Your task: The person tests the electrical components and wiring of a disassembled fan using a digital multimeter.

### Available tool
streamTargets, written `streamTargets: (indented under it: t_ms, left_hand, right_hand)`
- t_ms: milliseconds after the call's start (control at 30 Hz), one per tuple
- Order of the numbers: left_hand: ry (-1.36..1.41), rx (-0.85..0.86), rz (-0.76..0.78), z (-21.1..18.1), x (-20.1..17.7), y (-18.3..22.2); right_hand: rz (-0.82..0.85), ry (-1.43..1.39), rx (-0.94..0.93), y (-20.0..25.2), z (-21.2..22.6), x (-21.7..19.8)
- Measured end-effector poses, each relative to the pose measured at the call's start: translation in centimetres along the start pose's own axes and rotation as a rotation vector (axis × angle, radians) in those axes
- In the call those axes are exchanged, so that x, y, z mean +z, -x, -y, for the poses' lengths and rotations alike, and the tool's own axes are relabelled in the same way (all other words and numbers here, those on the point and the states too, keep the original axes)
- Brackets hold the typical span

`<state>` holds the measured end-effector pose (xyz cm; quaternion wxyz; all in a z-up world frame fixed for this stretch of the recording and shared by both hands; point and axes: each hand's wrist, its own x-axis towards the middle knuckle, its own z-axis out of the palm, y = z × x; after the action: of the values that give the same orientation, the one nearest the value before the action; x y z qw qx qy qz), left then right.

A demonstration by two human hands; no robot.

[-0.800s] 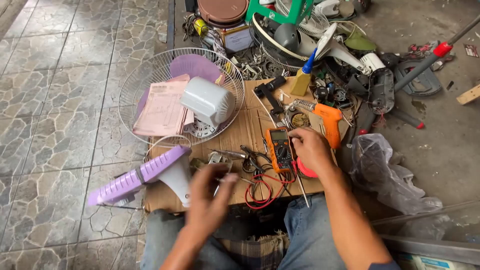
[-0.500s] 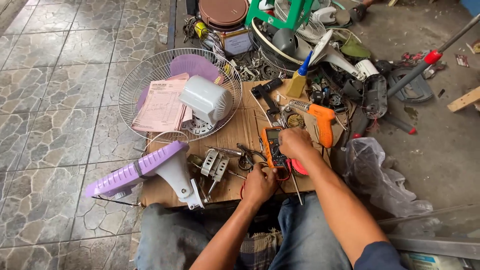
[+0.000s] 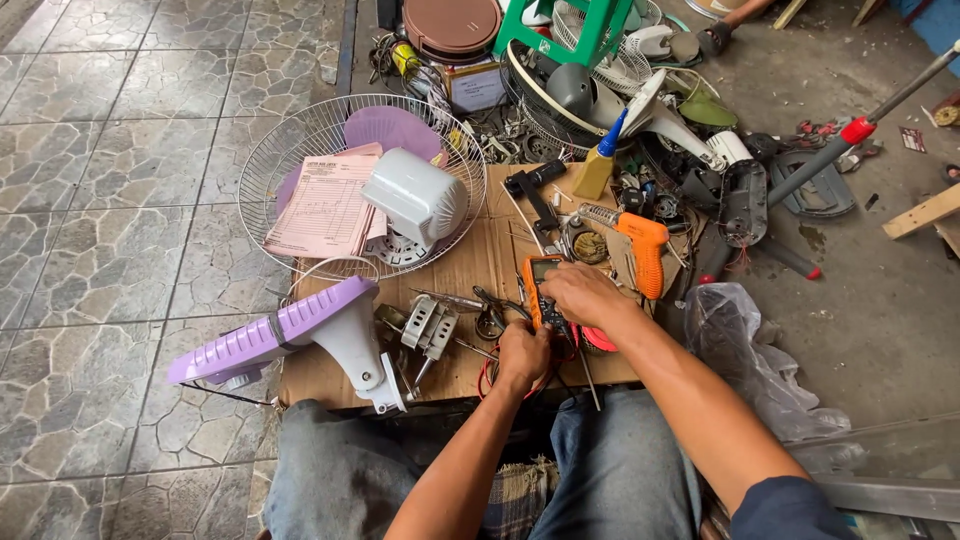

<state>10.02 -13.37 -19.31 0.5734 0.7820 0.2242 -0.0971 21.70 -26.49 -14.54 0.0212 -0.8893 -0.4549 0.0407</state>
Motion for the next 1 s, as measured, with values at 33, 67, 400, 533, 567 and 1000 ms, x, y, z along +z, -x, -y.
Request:
streamTargets:
  t_ms: [33,67,400,533,567,1000]
  left_hand:
    - [0.0,-0.001,0.0,0.4,0.1,-0.2]
    - [0.027,-0.009,0.011,0.7,0.2,-0.4]
    - [0.043,-0.025,-0.086,0.3,-2.9,-0.4]
    - [-0.009,-0.058,-0.068,0.9,-2.9,-0.9]
    - [-0.036,-0.064,-0.051,1.3,-2.7,-1.3]
    - [-0.251,-0.065,0.048,0.8,-2.2,-2.7]
  right_hand:
    - [0.001,0.0,0.0,-0.1,-0.1,0.1]
    - [0.029,-0.008,0.006,-0.1,-0.3,0.2]
    - [-0.007,0.03,-0.019,-2.6,1.4,-0.6]
    - [-0.092,0.014,-0.082,-3.3,0.4,2.4]
    - [-0.096,-0.007,-0.1,-3.3,0.5,2.6]
    - [-0.019,-0.078,0.01,-3.0,2.1,-0.2]
